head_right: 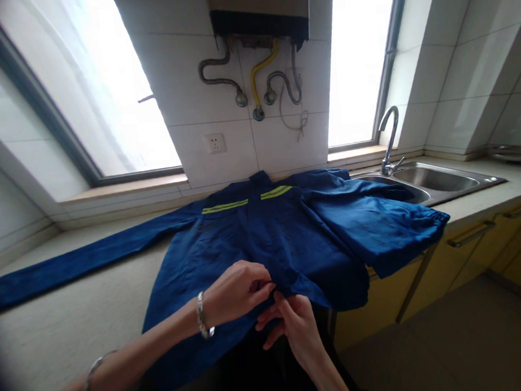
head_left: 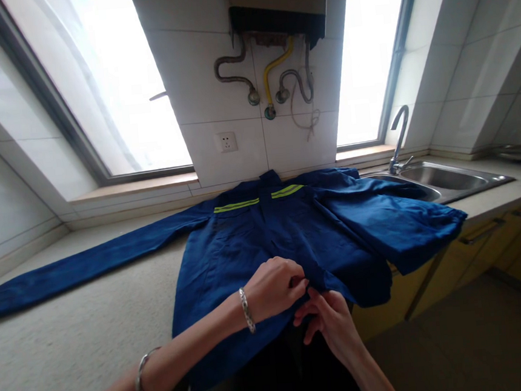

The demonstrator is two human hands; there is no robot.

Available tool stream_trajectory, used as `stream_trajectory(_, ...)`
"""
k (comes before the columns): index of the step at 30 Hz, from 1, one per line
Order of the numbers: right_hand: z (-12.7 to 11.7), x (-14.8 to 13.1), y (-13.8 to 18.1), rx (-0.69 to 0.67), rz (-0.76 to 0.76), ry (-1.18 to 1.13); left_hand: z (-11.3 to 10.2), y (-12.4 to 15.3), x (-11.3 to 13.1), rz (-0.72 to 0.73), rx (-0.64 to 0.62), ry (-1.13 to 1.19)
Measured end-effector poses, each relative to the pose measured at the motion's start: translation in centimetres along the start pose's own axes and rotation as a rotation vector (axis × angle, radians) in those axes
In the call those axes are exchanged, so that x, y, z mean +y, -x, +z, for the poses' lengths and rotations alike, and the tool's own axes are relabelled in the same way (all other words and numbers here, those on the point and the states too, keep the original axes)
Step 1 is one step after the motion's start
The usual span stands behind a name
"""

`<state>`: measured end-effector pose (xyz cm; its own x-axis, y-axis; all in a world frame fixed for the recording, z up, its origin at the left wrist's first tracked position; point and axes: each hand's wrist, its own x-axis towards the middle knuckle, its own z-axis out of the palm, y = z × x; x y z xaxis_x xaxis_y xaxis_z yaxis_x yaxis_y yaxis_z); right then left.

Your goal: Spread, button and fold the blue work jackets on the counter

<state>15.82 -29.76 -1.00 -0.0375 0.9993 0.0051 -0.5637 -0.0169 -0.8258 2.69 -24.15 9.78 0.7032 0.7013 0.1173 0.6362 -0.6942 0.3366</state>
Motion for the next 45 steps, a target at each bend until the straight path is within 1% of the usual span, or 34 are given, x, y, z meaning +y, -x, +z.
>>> stream_trajectory(2, 0.1, 0.2, -0.1, 0.037, -0.034, 0.021, 0.2, 0.3, 0.9, -0.056, 0.045, -0.05)
stream_trajectory(4, 0.2, 0.4, -0.2, 0.062, -0.057, 0.032, 0.6, 0.5, 1.7, -0.096, 0.065, -0.1)
stream_trajectory(7, 0.3, 0.5, -0.2, 0.105, -0.089, 0.023, 1.4, 0.7, 2.4, -0.104, 0.094, -0.182)
stream_trajectory(9, 0.4, 0.5, -0.1, 0.139, -0.111, 0.006, 2.1, 0.8, 2.5, -0.061, 0.124, -0.253)
stream_trajectory(12, 0.6, 0.1, 0.0, 0.173, -0.135, -0.006, 3.0, 1.0, 2.4, 0.046, 0.157, -0.377)
stream_trajectory(14, 0.6, -0.2, 0.0, 0.201, -0.13, 0.008, 3.3, 1.1, 2.5, 0.103, 0.158, -0.43)
stream_trajectory(16, 0.7, -0.5, 0.0, 0.229, -0.113, 0.023, 3.2, 1.1, 2.5, 0.115, 0.153, -0.432)
stream_trajectory(19, 0.9, -0.6, 0.4, 0.242, -0.094, 0.011, 2.4, 0.8, 2.3, 0.032, 0.141, -0.306)
stream_trajectory(22, 1.4, -0.5, 1.0, 0.248, -0.087, 0.007, 1.1, 0.4, 1.6, -0.057, 0.079, -0.064)
stream_trajectory(26, 1.9, -0.6, 1.4, 0.26, -0.084, 0.048, 0.1, -0.2, 0.3, -0.061, -0.006, 0.218)
stream_trajectory(29, 1.9, -0.9, 1.3, 0.269, -0.08, 0.037, 0.2, -0.5, -0.1, -0.043, -0.019, 0.367)
stream_trajectory(31, 2.0, -0.9, 1.3, 0.301, -0.09, 0.0, 0.4, -0.5, -0.1, -0.045, -0.015, 0.433)
stream_trajectory(35, 2.4, -0.4, 1.4, 0.386, -0.15, -0.055, 0.8, -0.6, 0.0, -0.101, 0.032, 0.516)
stream_trajectory(38, 2.5, 0.1, 1.5, 0.369, -0.198, -0.017, 0.8, -0.5, 0.1, -0.123, 0.055, 0.534)
stream_trajectory(41, 2.2, 0.4, 1.5, 0.349, -0.222, 0.039, 0.8, -0.4, 0.3, -0.106, 0.083, 0.488)
stream_trajectory(45, 1.7, 0.6, 1.5, 0.335, -0.239, 0.071, 0.8, -0.2, 0.7, -0.061, 0.131, 0.348)
